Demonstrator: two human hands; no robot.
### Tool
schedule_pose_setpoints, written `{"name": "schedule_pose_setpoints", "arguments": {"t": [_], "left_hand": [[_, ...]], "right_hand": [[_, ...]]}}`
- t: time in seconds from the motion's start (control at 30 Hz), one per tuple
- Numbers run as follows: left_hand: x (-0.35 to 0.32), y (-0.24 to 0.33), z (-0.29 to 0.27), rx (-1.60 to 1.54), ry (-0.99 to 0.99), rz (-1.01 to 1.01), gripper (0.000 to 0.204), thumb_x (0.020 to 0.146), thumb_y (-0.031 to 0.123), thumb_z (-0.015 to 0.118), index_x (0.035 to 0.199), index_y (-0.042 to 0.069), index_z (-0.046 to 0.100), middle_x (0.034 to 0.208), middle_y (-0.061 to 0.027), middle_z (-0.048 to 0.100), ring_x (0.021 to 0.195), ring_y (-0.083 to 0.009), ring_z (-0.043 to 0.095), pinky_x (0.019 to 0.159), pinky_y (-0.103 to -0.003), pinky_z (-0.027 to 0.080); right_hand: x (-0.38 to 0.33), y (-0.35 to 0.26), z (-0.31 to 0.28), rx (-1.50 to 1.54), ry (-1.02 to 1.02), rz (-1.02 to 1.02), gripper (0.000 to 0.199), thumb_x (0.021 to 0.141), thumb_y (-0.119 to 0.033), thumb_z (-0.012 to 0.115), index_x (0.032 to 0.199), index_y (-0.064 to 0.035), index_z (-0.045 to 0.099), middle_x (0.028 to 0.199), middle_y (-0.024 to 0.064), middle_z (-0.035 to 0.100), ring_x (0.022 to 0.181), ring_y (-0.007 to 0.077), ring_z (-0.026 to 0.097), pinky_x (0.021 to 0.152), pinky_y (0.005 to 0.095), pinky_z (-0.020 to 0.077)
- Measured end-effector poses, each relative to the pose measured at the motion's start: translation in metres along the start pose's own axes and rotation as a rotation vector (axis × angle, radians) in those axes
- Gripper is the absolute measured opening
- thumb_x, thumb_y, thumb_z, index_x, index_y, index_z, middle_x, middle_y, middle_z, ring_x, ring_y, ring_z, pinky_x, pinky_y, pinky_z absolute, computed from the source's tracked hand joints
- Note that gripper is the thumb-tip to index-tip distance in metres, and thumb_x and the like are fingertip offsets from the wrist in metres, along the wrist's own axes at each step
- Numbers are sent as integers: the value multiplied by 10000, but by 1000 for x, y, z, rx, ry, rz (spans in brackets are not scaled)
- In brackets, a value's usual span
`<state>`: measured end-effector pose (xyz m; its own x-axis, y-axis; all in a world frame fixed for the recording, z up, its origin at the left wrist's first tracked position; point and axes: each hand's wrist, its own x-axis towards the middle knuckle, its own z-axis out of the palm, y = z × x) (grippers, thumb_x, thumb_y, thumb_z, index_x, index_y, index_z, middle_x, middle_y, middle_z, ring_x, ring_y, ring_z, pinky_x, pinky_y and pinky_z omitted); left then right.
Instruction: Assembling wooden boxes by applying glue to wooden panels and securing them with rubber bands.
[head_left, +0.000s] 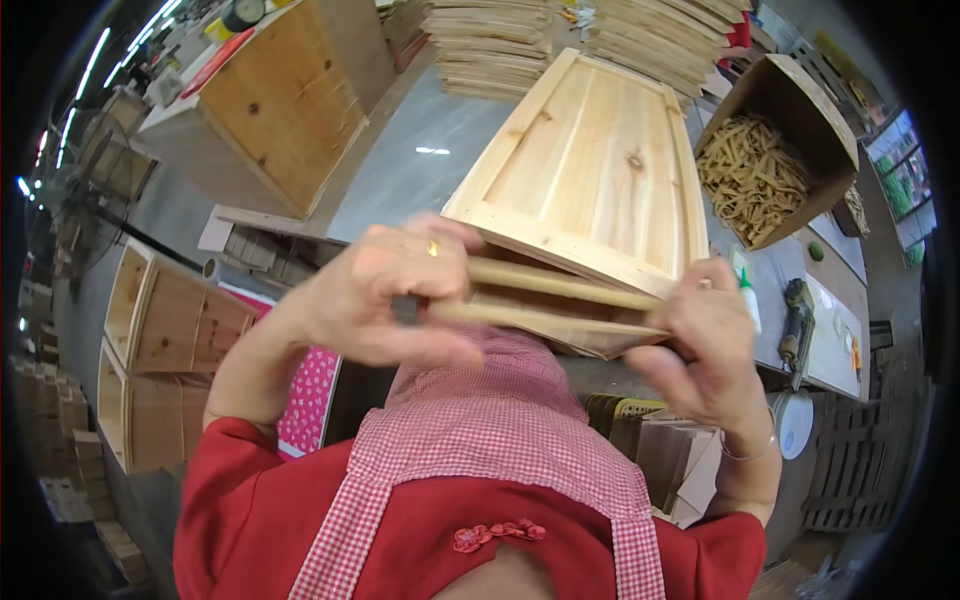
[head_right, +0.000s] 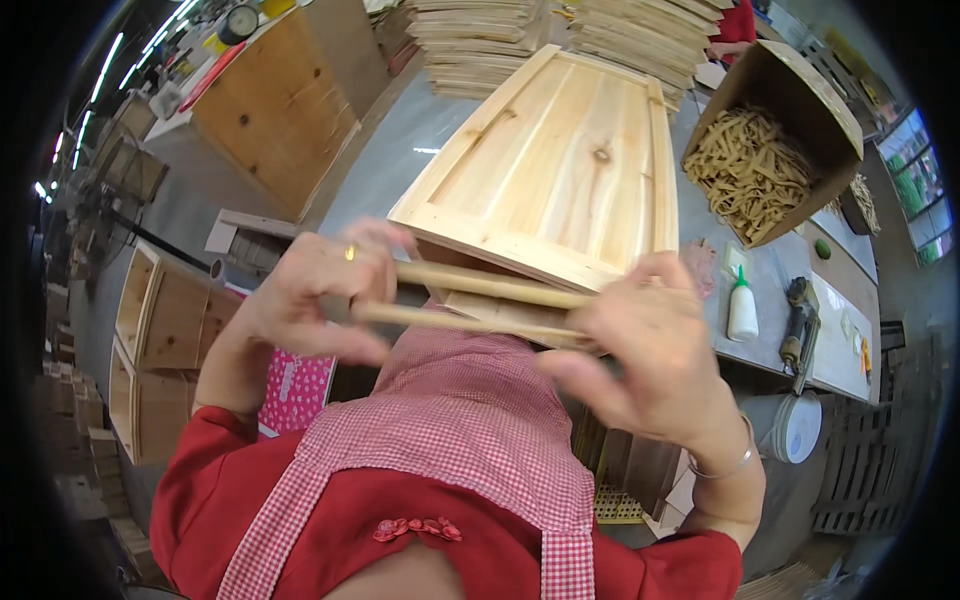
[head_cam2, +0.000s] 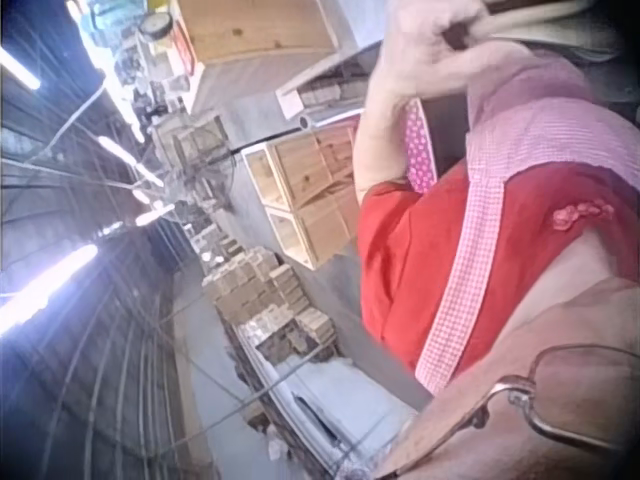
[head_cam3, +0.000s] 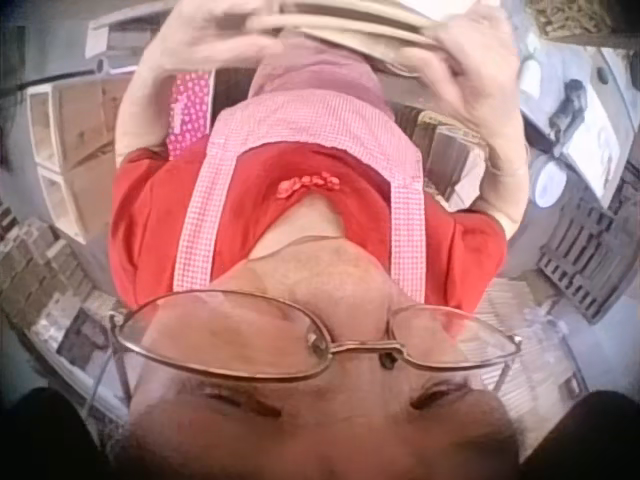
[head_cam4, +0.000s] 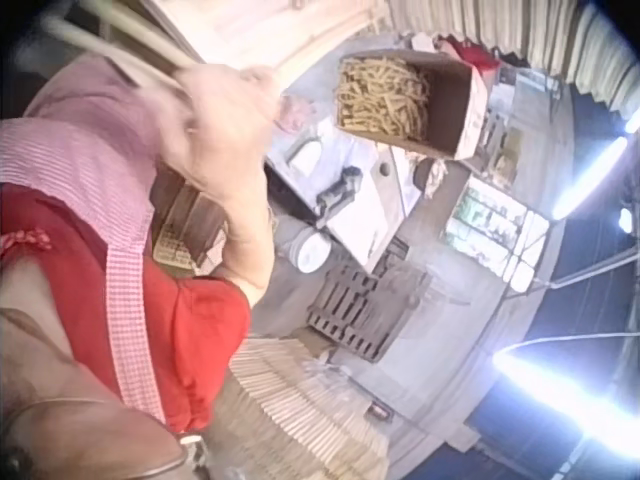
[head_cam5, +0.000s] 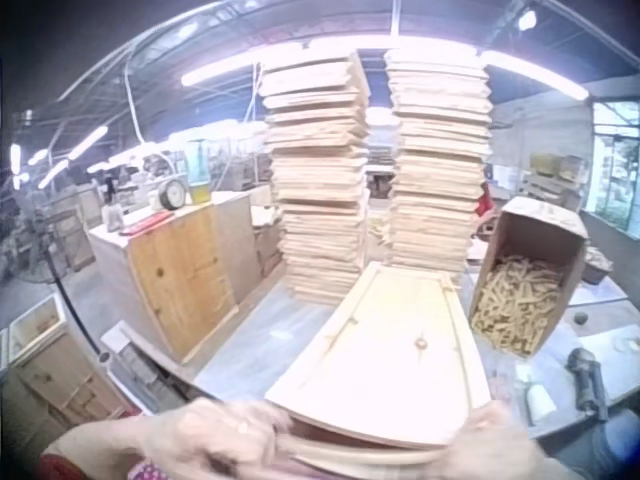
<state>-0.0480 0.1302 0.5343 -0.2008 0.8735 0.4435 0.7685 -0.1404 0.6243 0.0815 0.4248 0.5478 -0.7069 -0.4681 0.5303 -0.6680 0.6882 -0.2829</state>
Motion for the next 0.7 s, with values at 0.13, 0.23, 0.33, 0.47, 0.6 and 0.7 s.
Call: {"name": "schedule_pose_setpoints", "arguments": {"t": [0.13,0.23,0.33,0.47,0.6,0.7], "left_hand": [[-17,-33,-28,725,77,123,434,783,349,800,706,72,475,764,-56,553,738,-239,589,932,-460,482],[-48,-64,-49,815,56,37,448,776,379,792,720,72,471,828,-71,581,810,-249,615,958,-467,485],[-74,-92,-31,764,-27,-2,393,779,387,781,778,86,528,918,-80,607,1025,-270,635,1022,-491,447],[-125,-135,46,859,-116,-84,373,792,388,763,1004,113,629,1104,-52,615,1281,-258,528,1102,-508,370],[-156,-168,98,916,-196,-167,530,824,421,722,1264,143,616,1295,-53,585,1367,-238,433,1128,-535,323],[-174,-180,111,994,-250,-224,507,843,449,698,1252,154,640,1317,-47,586,1369,-228,427,1144,-553,289]], "right_hand": [[-52,37,-29,-270,248,114,283,886,-121,649,659,-49,495,619,71,430,586,241,437,789,425,412],[-103,62,-60,-378,312,310,262,898,-4,566,662,-24,455,614,65,385,600,231,412,806,434,411],[-158,67,-32,-332,307,381,242,885,31,554,668,-20,458,621,64,410,600,238,422,843,434,421],[-154,62,40,-330,143,386,135,781,11,654,691,-24,560,782,90,605,779,265,569,935,458,419],[-192,77,105,-323,-63,435,156,740,-36,715,664,-32,578,873,93,636,920,285,583,963,476,401],[-202,95,131,-405,-86,334,197,771,-61,712,620,-44,587,919,126,642,904,306,593,884,445,443]]}}
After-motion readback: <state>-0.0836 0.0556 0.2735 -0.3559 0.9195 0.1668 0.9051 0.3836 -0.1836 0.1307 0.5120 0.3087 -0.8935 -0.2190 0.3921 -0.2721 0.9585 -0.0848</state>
